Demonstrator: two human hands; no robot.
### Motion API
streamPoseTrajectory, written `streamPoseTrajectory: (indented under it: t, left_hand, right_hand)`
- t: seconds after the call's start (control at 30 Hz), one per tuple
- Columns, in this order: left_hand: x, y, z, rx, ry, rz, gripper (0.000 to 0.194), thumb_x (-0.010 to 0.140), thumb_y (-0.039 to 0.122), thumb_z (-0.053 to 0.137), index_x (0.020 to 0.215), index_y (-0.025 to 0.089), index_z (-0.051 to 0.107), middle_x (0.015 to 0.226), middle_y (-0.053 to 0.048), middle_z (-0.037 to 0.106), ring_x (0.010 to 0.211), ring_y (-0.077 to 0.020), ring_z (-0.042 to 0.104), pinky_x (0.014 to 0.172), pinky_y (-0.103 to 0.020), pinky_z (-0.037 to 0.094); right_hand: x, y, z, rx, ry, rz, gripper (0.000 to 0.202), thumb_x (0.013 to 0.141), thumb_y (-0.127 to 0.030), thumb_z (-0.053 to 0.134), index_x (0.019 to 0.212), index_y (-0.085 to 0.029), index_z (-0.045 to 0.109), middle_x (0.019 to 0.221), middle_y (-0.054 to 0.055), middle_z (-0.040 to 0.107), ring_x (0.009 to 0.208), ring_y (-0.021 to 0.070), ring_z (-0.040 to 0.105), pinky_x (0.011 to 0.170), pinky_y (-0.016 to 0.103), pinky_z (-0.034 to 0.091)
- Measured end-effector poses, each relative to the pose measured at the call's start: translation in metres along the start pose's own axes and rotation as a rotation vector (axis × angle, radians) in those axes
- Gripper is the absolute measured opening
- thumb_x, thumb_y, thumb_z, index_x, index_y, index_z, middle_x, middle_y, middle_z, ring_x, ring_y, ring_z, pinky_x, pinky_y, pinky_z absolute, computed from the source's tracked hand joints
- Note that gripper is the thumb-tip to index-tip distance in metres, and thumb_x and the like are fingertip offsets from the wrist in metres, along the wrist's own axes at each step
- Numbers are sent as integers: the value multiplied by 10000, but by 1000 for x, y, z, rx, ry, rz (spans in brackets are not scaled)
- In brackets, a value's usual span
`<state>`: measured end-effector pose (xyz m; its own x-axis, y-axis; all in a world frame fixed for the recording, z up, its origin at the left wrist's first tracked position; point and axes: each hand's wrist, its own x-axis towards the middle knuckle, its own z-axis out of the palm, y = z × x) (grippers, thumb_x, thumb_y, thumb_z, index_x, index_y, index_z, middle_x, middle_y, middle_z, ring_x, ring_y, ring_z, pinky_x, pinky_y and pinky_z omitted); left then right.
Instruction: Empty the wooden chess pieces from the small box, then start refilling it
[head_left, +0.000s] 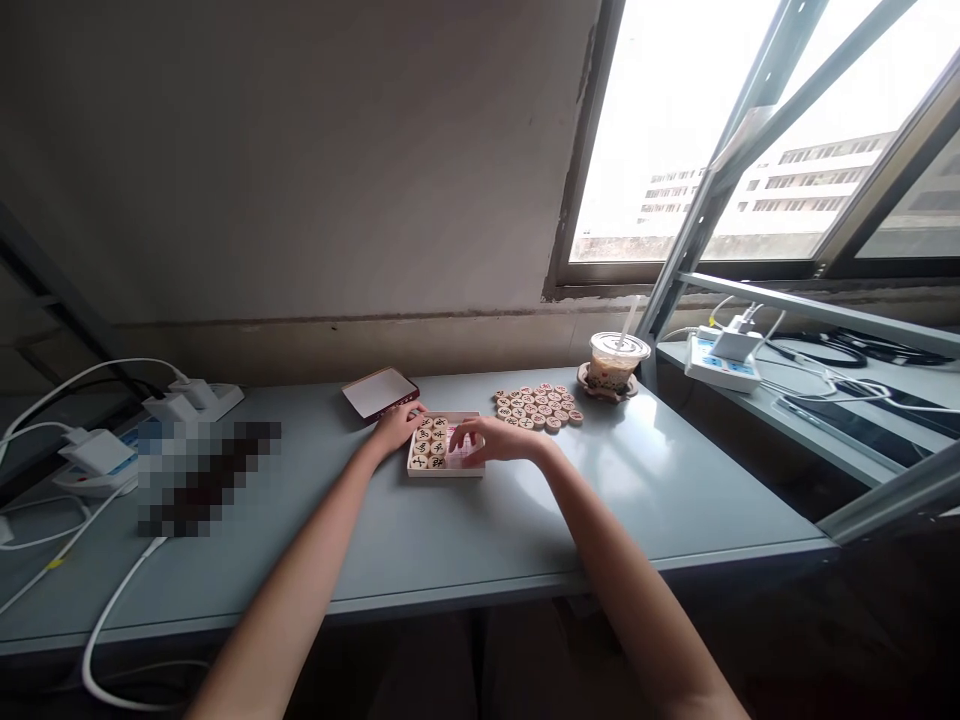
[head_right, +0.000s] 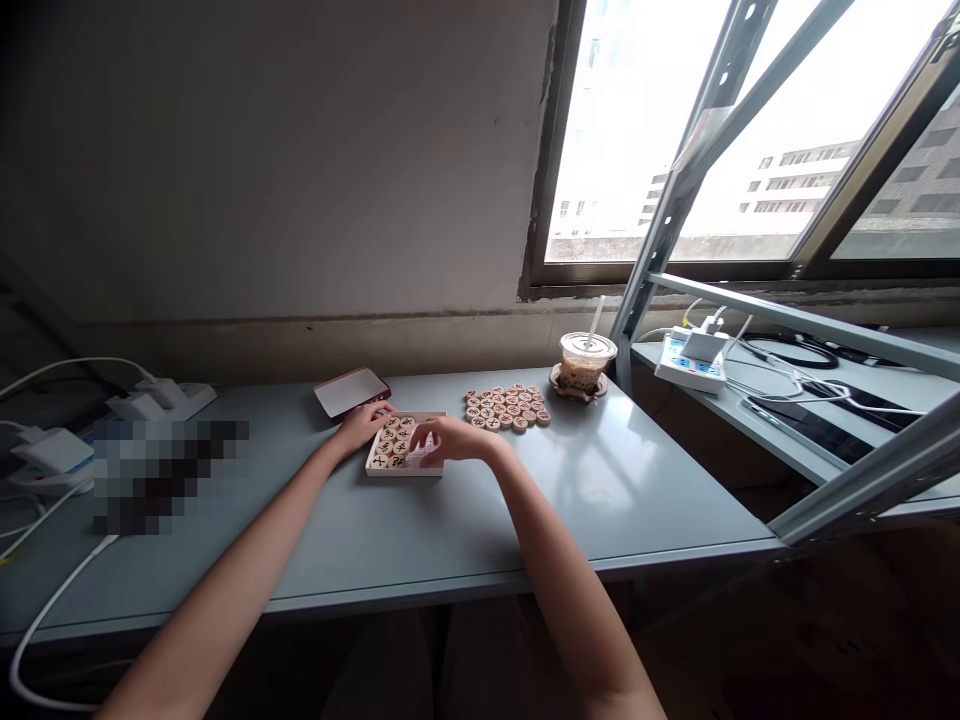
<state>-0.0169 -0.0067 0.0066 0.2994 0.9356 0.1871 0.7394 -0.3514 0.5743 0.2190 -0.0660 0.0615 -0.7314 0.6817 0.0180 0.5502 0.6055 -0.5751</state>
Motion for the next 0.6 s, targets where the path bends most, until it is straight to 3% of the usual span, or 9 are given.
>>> streamPoseTrajectory:
  t: [0.1,0.2,0.33,0.47,0.6]
  left_hand:
    - [-1,2,-1,7,6,-4,299,807,354,414,927,194,636,838,-48,692,775,-198,613,698,-287,432]
    - [-1,1,-1,-12,7,3,306,797,357,415,902,188,648,801,-43,686,743,-192,608,693,-286,435]
    - [0,-1,-4,-135,-37,38,282,736,350,470,809,168,672,763,-35,671,712,-174,586,661,-266,433]
    - [-1,0,-10,-311,-198,6,277,687,346,502,774,144,671,589,-7,581,559,-135,509,512,-234,370]
    - [-4,4,-15,-349,-264,13,260,671,328,513,762,144,673,607,-9,571,583,-130,496,493,-222,344]
  right_hand:
    - [7,-6,13,-20,-11,-3,146,767,-220,640,911,-219,661,870,-12,624,754,98,556,660,190,387]
    - [10,-2,21,-201,168,31,138,782,-241,652,918,-218,639,912,4,614,824,129,546,758,243,372]
    - [14,7,26,-521,404,56,270,858,-262,591,1127,-235,583,1142,80,545,1047,210,468,877,338,330]
    - [18,10,28,-629,363,30,348,863,-317,600,1203,-260,553,1179,85,520,1059,220,437,887,360,322]
    - [20,4,29,-657,389,10,326,826,-320,647,1136,-239,587,1205,83,497,1066,224,408,856,342,327]
